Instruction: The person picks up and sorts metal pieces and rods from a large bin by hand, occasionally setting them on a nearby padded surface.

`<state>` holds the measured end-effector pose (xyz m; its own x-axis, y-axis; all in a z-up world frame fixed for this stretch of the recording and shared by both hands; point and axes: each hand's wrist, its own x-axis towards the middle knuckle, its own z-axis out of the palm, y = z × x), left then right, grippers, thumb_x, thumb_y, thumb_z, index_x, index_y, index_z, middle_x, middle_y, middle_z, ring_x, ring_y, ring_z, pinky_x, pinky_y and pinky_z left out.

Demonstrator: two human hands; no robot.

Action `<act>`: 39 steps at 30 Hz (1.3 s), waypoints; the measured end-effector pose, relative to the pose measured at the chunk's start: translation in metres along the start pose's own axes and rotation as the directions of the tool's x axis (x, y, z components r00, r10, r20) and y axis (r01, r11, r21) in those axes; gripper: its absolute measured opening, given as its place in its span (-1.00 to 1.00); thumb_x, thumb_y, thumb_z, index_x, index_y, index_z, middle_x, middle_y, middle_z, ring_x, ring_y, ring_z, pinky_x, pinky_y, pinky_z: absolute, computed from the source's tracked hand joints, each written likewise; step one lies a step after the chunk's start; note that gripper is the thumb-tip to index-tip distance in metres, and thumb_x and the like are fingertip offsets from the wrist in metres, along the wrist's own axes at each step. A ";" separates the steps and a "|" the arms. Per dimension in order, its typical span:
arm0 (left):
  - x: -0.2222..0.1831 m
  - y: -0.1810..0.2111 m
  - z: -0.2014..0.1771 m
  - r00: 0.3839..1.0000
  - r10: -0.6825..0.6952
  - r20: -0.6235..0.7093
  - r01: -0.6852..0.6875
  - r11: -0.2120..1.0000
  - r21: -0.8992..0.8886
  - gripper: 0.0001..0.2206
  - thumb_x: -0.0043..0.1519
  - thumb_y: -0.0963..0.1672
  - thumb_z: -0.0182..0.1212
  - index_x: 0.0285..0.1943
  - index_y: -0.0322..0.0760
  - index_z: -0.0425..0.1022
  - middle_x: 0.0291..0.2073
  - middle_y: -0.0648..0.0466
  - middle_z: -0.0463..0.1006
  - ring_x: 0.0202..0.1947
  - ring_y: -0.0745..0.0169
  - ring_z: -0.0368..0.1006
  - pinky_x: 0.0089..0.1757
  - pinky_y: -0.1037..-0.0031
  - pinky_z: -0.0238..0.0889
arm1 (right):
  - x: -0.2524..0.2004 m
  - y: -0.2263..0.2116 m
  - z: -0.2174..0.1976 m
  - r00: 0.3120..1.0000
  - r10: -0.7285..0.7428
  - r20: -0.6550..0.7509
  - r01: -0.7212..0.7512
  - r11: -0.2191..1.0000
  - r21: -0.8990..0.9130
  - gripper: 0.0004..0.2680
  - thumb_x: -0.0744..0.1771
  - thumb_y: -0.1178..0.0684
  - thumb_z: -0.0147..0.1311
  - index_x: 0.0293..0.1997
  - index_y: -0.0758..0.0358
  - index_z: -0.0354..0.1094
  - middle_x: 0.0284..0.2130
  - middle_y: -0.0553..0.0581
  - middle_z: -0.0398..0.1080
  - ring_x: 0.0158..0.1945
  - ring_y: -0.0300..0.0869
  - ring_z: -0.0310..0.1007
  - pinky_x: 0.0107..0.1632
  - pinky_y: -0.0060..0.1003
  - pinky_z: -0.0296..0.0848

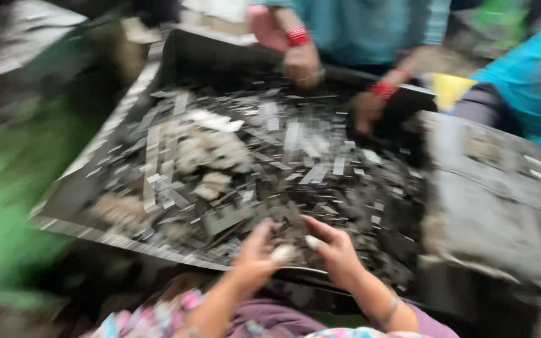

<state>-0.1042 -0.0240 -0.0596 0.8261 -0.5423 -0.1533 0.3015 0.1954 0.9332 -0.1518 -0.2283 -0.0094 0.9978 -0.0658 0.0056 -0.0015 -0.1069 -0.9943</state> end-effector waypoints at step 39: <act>0.011 0.052 -0.109 0.690 0.536 -0.487 -0.589 0.806 0.054 -0.85 0.18 -0.25 0.16 -0.13 -0.26 0.57 0.26 -0.10 0.45 0.26 -0.03 0.41 0.22 0.15 0.31 | 0.053 0.114 -0.171 0.989 0.096 -0.114 -0.147 0.506 -0.850 -0.64 0.19 -0.07 0.42 -0.13 0.34 0.36 -0.42 0.29 0.54 -0.31 0.08 0.59 -0.20 -0.13 0.55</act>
<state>-0.0271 0.0693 -0.0478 0.9631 0.1287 0.2363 -0.2689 0.4331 0.8603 -0.1101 -0.4133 -0.1047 0.9790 -0.1886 -0.0774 -0.2037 -0.8875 -0.4133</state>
